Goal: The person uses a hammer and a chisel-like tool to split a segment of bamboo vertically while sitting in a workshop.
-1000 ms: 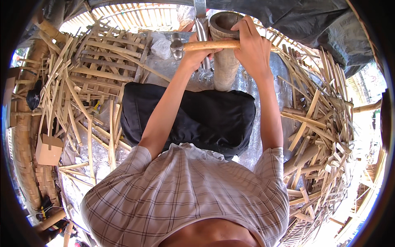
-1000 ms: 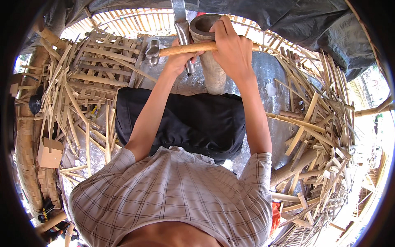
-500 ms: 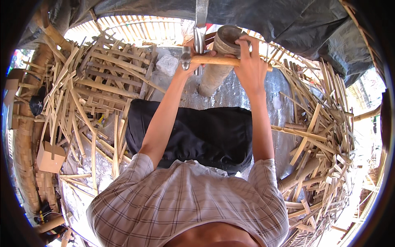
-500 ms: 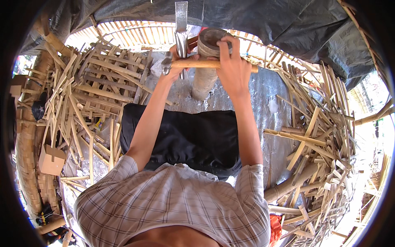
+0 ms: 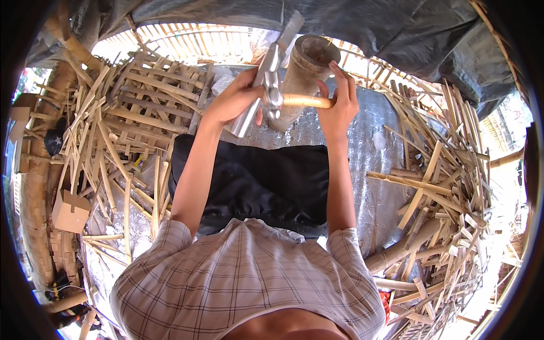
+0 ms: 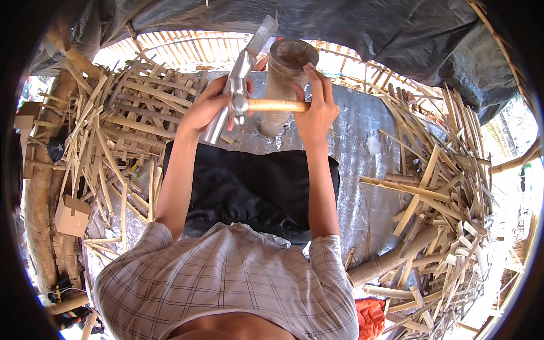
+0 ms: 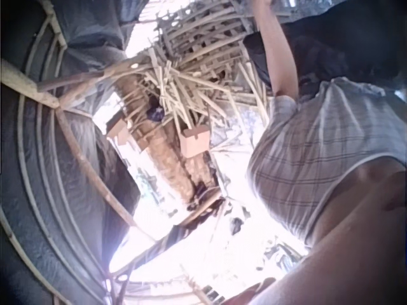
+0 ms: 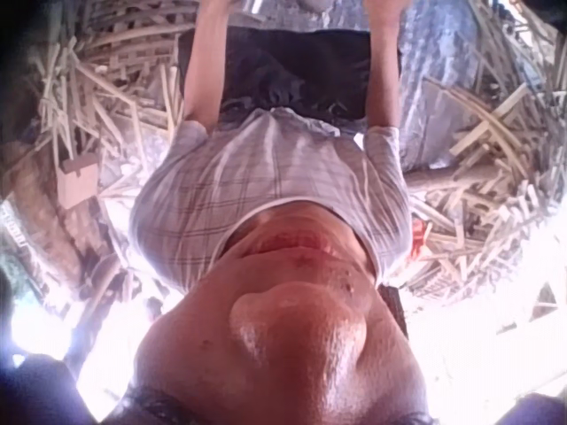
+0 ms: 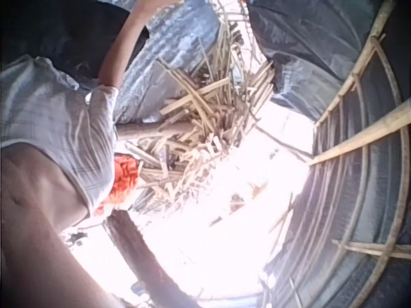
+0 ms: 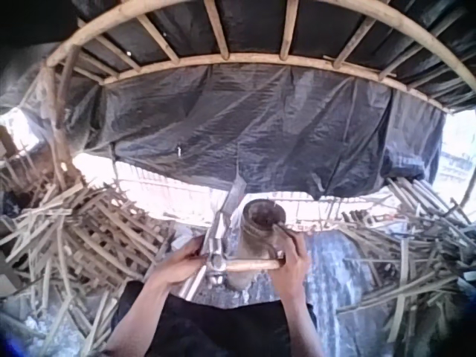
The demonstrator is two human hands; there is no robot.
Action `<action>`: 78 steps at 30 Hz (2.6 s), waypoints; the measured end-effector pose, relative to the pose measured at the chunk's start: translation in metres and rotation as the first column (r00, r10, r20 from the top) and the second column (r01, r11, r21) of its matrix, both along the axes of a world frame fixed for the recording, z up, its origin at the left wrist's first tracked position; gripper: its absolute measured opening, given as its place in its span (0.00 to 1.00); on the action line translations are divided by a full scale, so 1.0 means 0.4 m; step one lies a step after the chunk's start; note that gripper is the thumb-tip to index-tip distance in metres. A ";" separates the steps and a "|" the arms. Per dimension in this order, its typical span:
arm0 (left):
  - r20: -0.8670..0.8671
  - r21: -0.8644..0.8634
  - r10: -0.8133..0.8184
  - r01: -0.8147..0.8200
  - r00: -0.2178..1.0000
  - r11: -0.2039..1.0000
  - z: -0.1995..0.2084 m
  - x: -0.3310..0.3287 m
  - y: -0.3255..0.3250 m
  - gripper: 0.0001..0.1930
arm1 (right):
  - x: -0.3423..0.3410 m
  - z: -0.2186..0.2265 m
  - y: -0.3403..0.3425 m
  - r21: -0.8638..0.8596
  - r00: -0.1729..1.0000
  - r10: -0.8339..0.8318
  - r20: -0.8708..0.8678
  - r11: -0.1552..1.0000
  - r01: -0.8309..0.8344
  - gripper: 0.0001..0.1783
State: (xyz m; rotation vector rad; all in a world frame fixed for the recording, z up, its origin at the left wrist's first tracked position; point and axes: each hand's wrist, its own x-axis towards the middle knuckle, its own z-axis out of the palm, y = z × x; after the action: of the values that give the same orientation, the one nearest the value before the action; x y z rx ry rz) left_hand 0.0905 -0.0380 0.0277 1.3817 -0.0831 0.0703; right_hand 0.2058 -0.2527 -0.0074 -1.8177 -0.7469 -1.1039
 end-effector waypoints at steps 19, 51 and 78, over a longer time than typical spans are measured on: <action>-0.107 -0.313 -0.143 0.104 0.984 0.944 -0.038 -0.002 -0.207 0.19 | -0.019 -0.006 -0.042 0.056 0.957 0.153 -0.246 0.988 -0.143 0.15; -0.314 -0.301 -0.157 0.059 0.936 0.952 0.098 -0.037 -0.120 0.27 | -0.059 0.010 0.005 0.039 0.974 0.065 -0.215 0.998 -0.058 0.31; -0.256 -0.294 -0.212 0.132 0.943 0.947 0.100 -0.027 -0.139 0.23 | -0.134 0.252 -0.262 0.060 0.579 0.258 -0.773 0.939 -0.339 0.13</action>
State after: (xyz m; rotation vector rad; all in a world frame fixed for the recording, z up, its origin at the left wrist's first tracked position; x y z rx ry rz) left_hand 0.0797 -0.0938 0.0678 1.0901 0.0453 -0.2583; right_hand 0.1520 -0.3574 0.0935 -1.9066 -0.5345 0.0113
